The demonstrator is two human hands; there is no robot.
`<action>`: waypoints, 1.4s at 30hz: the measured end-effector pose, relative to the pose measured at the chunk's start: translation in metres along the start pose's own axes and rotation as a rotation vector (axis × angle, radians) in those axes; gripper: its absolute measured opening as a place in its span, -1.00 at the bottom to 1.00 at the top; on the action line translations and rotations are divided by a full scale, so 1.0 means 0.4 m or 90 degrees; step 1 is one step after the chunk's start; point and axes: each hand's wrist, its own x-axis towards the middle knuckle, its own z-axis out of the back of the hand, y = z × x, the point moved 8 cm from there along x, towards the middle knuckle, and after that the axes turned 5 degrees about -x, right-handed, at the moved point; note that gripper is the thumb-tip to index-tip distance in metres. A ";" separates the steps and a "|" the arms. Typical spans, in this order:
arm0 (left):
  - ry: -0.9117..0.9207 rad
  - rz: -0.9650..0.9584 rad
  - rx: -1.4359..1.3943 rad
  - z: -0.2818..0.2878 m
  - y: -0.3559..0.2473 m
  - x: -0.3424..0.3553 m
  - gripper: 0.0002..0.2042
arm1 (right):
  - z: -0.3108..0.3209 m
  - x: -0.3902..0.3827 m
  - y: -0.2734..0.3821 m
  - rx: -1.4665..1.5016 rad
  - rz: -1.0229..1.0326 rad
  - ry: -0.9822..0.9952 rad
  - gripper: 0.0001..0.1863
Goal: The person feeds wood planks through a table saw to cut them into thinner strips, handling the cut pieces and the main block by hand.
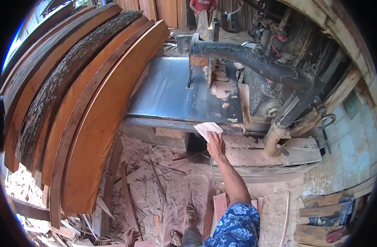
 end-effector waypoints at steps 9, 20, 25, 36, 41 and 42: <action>0.213 -0.019 -0.003 -0.167 0.130 -0.228 -0.56 | -0.111 -0.805 0.006 0.114 -0.463 0.136 -0.50; 0.081 0.143 0.026 0.202 0.606 -0.237 -0.56 | 0.282 -1.254 1.277 0.859 0.424 0.784 -0.35; 0.078 0.059 0.049 0.093 0.460 -0.208 -0.52 | 0.165 -1.188 0.886 0.296 0.255 0.742 -0.53; 0.221 0.077 0.082 -0.215 0.312 -0.216 -0.53 | 0.027 -1.361 0.019 0.206 -0.423 0.498 -0.55; 0.193 0.084 0.135 -0.189 0.273 -0.115 -0.54 | -0.083 -1.575 -0.041 0.210 -0.591 0.698 -0.59; 0.177 0.070 0.146 -0.183 0.236 -0.091 -0.54 | -0.085 -1.589 -0.023 0.292 -0.636 0.707 -0.62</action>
